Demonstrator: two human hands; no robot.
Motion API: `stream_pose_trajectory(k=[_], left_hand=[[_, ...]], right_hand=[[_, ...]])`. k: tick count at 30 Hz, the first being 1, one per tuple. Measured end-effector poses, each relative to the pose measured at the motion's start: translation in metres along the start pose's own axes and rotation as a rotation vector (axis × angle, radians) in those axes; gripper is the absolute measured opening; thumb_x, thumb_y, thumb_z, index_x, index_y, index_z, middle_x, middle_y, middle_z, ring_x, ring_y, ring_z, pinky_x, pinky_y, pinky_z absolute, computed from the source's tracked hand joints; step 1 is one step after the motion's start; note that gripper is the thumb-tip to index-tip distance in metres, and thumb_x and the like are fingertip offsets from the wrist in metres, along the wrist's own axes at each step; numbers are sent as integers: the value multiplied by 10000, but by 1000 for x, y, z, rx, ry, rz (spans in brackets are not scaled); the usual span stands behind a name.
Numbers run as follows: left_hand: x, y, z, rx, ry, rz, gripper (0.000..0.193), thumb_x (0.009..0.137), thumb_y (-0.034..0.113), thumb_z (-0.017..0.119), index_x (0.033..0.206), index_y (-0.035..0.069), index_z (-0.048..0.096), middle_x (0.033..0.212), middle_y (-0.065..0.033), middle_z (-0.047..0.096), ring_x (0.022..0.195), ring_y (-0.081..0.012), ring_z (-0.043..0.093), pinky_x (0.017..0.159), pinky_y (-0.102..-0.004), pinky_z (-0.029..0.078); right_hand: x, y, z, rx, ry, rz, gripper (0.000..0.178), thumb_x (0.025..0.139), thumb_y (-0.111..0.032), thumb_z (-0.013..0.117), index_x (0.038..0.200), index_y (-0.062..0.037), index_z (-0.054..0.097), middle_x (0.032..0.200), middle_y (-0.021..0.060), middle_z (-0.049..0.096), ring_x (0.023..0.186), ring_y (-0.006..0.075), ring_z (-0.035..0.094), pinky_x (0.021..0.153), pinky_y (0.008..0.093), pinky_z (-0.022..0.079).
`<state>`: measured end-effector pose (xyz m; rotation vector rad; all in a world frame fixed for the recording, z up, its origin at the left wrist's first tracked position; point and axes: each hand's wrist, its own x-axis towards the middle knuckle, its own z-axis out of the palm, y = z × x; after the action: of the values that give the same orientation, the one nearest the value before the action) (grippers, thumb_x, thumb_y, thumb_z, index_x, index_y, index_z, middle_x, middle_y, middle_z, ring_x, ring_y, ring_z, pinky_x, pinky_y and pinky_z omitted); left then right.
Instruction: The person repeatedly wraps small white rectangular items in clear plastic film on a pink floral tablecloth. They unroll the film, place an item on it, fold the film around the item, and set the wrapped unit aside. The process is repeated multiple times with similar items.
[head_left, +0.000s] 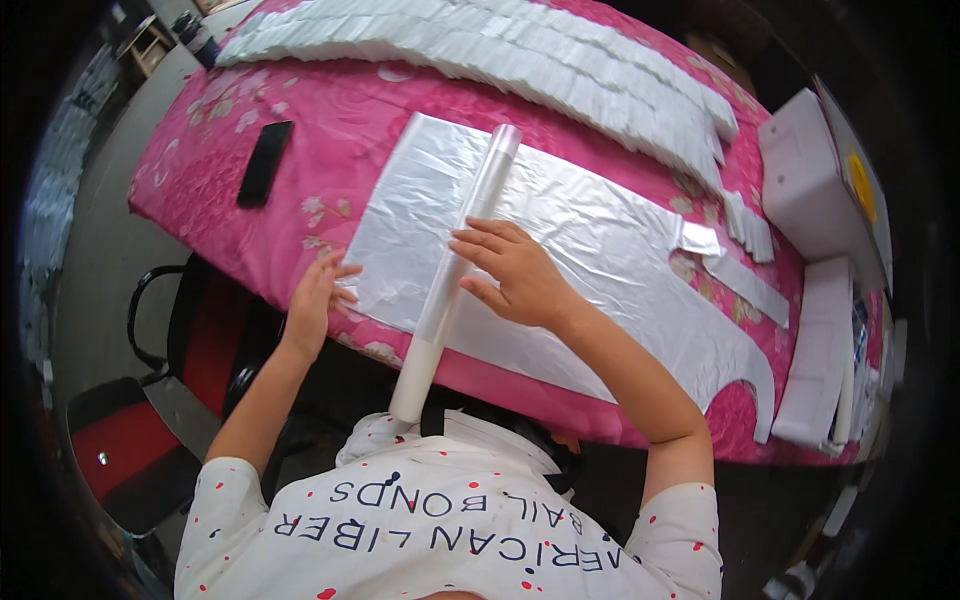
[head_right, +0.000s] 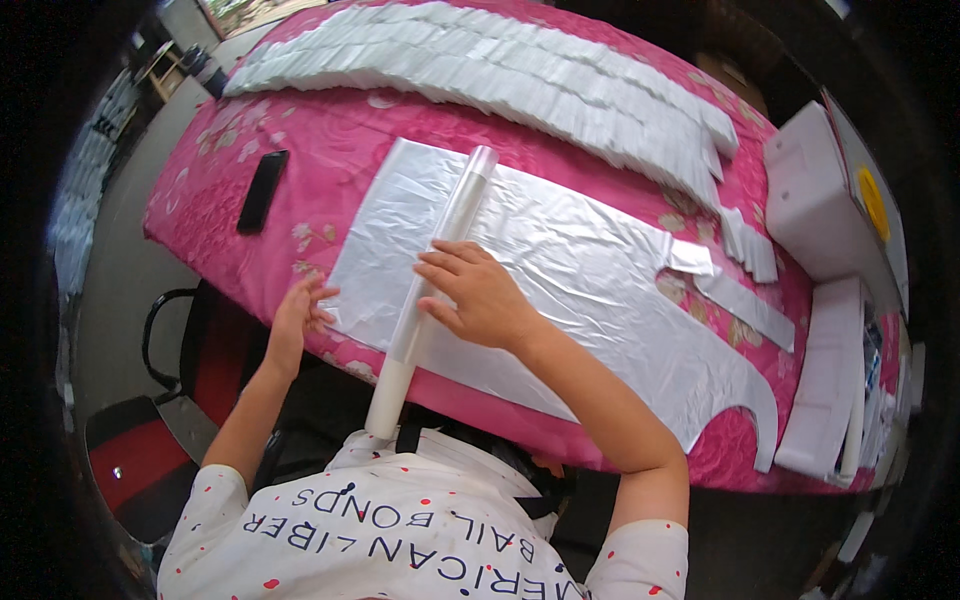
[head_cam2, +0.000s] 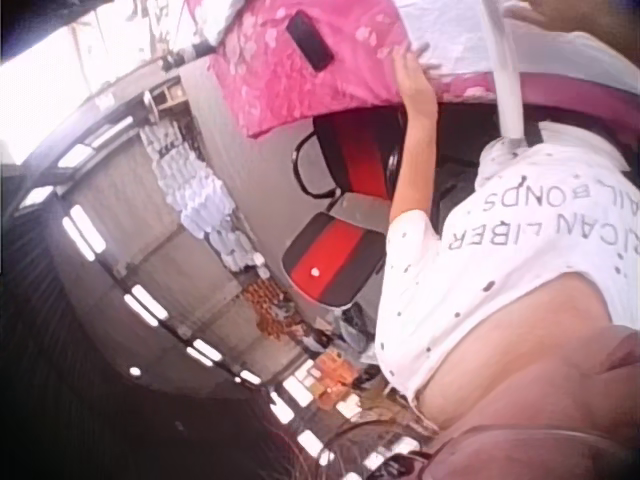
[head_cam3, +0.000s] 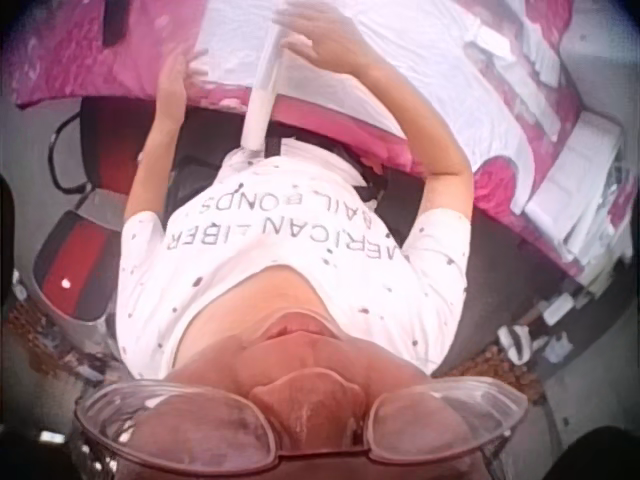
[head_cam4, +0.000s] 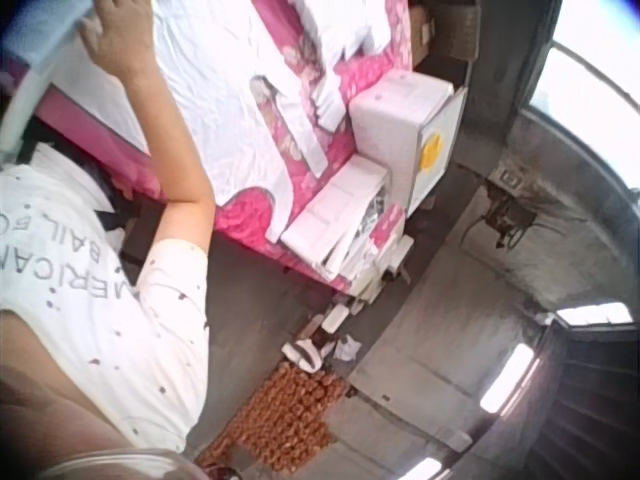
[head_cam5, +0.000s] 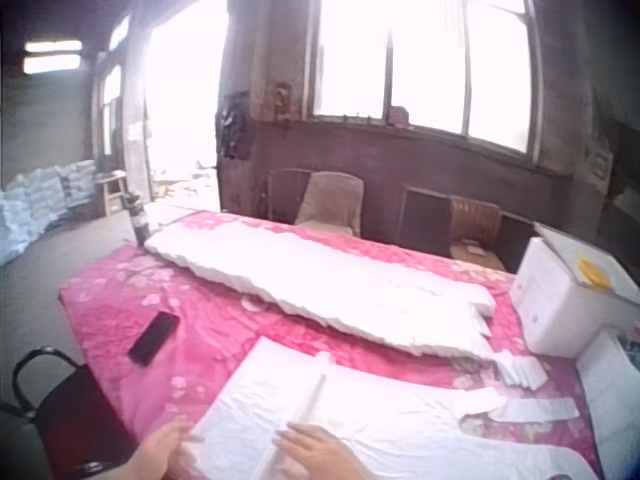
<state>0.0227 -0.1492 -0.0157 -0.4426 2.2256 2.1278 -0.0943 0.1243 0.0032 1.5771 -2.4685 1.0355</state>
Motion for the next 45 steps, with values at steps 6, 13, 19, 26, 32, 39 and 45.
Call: stream_pose_trajectory(k=[6,13,19,26,32,39,45], left_hand=[[-51,-12,12,248,97,81,412,928,206,420,1271,-22,409,1106,-90,542,865,-102,510,756,-222,423],[-56,-9,26,959,159,75,924,666,236,763,1346,-65,214,1126,-255,458,1035,-388,480,909,-426,400],[-52,6,25,-255,-289,-251,748,726,162,709,1325,-63,320,1129,-168,569,901,-157,607,796,-303,491],[-40,50,76,-670,-690,-438,863,667,405,715,1279,-88,358,925,-160,594,659,-158,583,604,-267,500],[-28,64,102,-317,-672,-470,627,647,286,762,1119,-35,504,702,-31,522,576,-102,530,520,-241,442],[-21,47,111,-513,-909,-626,637,638,297,767,1115,-25,492,704,-23,532,592,-100,532,535,-248,450],[-9,28,125,-225,-621,-351,652,772,425,622,1226,6,413,789,-65,573,656,-147,561,609,-297,470]], right_hand=[[58,12,61,-190,-105,-81,496,864,-375,486,1255,-69,489,1344,129,422,1309,297,291,1077,447,203],[113,-18,127,-176,233,320,573,802,-238,523,1316,-14,402,1410,238,260,1334,403,174,1087,476,141],[105,-22,106,894,663,661,775,754,-178,612,1361,16,171,1311,275,330,1222,334,362,1014,442,308],[72,-33,1,1688,618,519,587,747,-183,667,1212,-12,354,897,88,543,794,156,568,727,319,518],[32,-31,-17,1606,797,579,629,735,-156,664,1210,10,286,861,102,512,736,161,572,665,316,527],[-1,-32,-9,1646,930,621,596,741,-146,656,1195,-2,297,833,94,514,718,165,572,646,321,526],[-17,-34,20,1347,954,816,536,769,-137,660,1179,-3,341,839,71,524,717,148,567,678,312,520]])
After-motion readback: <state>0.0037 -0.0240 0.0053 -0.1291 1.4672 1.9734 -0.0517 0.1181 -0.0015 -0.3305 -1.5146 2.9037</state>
